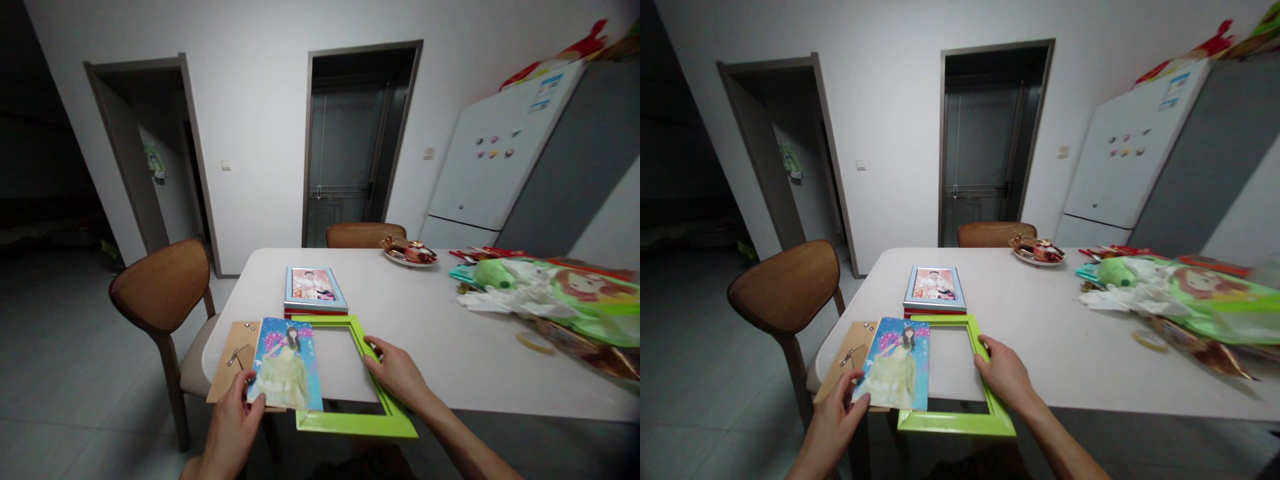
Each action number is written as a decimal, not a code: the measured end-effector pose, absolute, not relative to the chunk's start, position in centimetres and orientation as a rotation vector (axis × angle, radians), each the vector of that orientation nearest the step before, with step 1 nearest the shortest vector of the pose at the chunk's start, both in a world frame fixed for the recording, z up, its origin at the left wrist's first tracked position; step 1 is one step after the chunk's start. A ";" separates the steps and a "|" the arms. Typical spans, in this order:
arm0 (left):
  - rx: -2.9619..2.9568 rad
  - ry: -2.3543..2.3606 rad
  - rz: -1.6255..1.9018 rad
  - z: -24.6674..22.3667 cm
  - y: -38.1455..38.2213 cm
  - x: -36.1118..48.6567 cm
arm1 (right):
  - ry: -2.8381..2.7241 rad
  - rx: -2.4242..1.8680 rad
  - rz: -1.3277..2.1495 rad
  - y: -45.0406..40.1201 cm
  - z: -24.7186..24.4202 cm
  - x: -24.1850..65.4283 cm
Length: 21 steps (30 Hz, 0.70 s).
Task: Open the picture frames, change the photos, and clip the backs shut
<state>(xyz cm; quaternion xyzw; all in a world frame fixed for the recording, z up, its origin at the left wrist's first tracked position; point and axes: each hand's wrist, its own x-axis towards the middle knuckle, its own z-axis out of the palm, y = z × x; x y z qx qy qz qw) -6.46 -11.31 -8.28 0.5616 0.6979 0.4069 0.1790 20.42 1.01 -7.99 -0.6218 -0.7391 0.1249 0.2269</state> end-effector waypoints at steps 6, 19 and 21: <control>1.757 2.108 0.887 -8.5 -11.4 -6.6 | -2.100 -1.736 0.249 1.3 -8.6 20.7; 2.263 2.018 0.674 -8.5 -11.0 -4.7 | -1.905 -1.253 0.861 -0.5 -8.3 14.4; 2.292 1.975 0.654 -9.1 -10.6 -4.1 | -1.802 -1.223 1.040 -0.5 -8.5 12.3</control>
